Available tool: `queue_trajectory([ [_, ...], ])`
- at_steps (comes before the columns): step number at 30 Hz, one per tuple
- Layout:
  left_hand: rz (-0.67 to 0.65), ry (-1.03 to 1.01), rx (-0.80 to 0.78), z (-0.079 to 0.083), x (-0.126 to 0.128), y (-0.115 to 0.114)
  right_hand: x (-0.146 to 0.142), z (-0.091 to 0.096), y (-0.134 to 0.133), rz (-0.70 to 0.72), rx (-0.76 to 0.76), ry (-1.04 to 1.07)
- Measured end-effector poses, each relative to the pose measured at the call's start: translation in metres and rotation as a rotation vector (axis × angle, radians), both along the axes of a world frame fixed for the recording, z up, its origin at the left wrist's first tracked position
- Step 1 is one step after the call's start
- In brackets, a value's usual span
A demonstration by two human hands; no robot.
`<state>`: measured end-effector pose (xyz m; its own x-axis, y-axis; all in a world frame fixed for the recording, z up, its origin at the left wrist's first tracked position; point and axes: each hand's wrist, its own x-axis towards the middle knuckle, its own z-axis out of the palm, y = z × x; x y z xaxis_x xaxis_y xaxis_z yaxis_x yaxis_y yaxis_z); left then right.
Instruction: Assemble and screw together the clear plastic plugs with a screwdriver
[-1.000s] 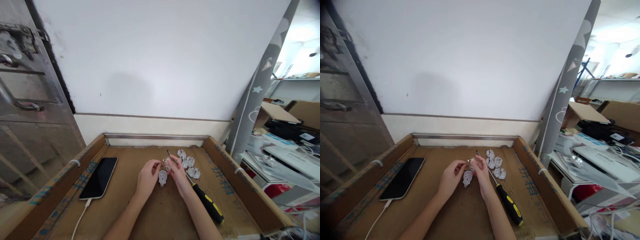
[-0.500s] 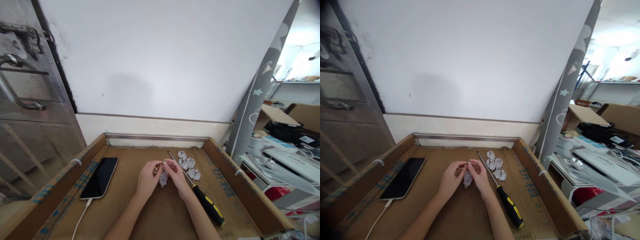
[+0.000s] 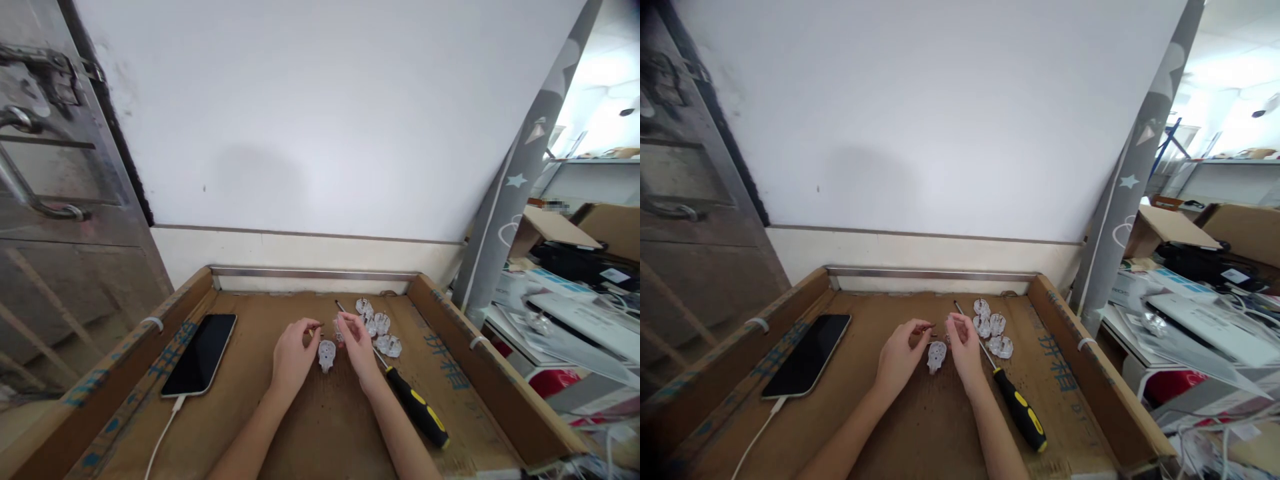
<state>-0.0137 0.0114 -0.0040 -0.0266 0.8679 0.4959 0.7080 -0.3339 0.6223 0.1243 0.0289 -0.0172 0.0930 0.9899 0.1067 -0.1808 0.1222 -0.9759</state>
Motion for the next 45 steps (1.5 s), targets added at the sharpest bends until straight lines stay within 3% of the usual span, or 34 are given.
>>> queue_trajectory([
  [14,-0.031,-0.002,-0.070,-0.004,-0.001,0.002,0.001,-0.006,-0.005,0.005,0.092,-0.253],
  [22,-0.108,0.082,-0.123,-0.005,0.001,-0.001,-0.003,-0.006,-0.008,0.115,0.134,-0.391],
  [30,-0.023,0.143,-0.154,-0.004,-0.004,0.004,-0.002,-0.012,-0.005,0.071,0.166,-0.519],
  [45,-0.091,0.220,-0.142,-0.007,-0.002,0.003,-0.001,-0.011,-0.007,0.056,0.222,-0.623],
])
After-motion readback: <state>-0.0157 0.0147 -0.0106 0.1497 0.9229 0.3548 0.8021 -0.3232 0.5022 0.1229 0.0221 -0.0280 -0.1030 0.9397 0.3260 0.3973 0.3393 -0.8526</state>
